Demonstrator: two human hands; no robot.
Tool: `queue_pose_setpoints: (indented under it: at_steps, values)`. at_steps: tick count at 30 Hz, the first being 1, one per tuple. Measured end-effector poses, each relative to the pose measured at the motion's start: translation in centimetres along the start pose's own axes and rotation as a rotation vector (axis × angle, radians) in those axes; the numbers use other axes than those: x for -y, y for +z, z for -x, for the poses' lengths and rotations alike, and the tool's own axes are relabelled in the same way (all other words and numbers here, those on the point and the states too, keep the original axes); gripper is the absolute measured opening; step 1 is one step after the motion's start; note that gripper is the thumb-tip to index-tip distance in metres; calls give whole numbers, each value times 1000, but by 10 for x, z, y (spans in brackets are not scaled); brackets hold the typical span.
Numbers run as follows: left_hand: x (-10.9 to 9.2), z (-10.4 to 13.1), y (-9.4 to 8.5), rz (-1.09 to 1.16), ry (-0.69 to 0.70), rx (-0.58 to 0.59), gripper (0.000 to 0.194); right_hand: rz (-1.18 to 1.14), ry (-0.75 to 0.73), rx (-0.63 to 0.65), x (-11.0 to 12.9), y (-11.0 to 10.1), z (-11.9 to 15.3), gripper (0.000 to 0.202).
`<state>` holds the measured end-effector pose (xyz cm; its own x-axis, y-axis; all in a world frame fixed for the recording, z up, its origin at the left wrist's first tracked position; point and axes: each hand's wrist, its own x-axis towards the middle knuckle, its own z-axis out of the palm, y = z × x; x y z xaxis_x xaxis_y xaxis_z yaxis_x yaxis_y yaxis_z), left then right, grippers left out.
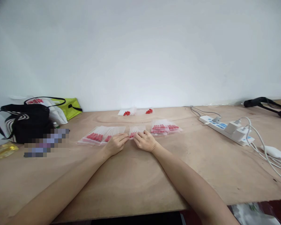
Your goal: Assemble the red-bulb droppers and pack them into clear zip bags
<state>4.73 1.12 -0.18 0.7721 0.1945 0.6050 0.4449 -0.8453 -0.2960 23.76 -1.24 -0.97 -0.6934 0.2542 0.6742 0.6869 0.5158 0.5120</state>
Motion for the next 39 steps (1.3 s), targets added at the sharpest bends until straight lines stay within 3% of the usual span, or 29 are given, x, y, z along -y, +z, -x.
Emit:
queue_pose_setpoints:
  at_steps: [9,13,17,19,23,26,30,34,39]
  values:
    - [0,1,2,43,-38,43,28,20,94,65,-25,-9,27,31]
    - [-3,2,-1,111,-141,89,23,17,100,51,-24,-9,30,32]
    - [-7,1,-6,321,-261,78,16,-76,110,44,-22,-12,28,36]
    - [-9,1,-6,432,-357,44,14,-156,179,77,-24,-17,28,36]
    - [-8,2,-5,598,-552,-43,16,-241,456,134,-41,-28,36,26]
    - [1,3,-11,536,-568,-103,32,-219,599,208,-55,-29,47,18]
    - [23,13,-28,384,-561,-164,19,-177,707,345,-66,-22,59,29]
    - [41,34,-45,385,-601,-69,21,-133,755,430,-68,-16,58,23]
    - [48,50,-67,315,-605,139,21,-106,748,447,-67,-12,55,23]
